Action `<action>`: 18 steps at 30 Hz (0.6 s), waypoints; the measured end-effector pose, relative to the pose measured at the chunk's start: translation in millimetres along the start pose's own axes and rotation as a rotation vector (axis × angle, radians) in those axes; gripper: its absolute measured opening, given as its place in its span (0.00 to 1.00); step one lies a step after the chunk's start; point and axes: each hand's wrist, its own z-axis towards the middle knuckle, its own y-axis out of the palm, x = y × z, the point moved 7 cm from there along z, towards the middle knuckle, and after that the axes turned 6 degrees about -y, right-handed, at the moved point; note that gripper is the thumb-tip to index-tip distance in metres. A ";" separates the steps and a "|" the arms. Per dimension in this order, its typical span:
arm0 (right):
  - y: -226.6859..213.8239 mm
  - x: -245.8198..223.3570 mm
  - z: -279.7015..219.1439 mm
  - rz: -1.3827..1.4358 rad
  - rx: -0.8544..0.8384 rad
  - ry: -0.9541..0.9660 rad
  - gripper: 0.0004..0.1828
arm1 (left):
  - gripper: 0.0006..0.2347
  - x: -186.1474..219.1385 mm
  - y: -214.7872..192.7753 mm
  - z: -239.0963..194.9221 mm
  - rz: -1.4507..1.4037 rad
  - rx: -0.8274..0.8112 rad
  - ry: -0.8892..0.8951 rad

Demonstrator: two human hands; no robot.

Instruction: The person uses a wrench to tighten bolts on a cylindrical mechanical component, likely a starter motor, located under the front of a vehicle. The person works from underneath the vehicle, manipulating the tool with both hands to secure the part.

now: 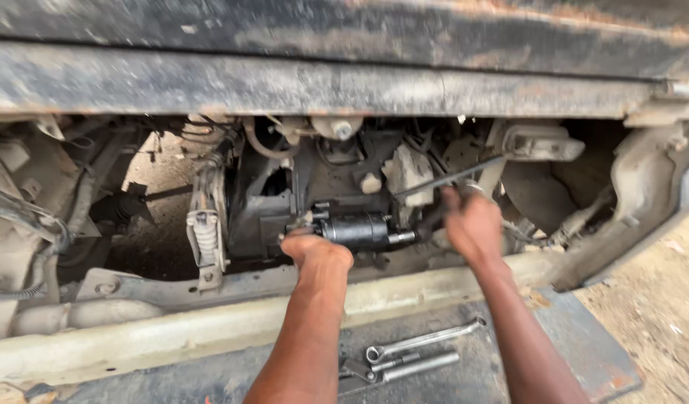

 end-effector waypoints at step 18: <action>-6.6 -11.9 2.4 0.181 0.029 0.093 0.23 | 0.17 -0.7 7.3 -20.8 0.093 -0.122 -0.066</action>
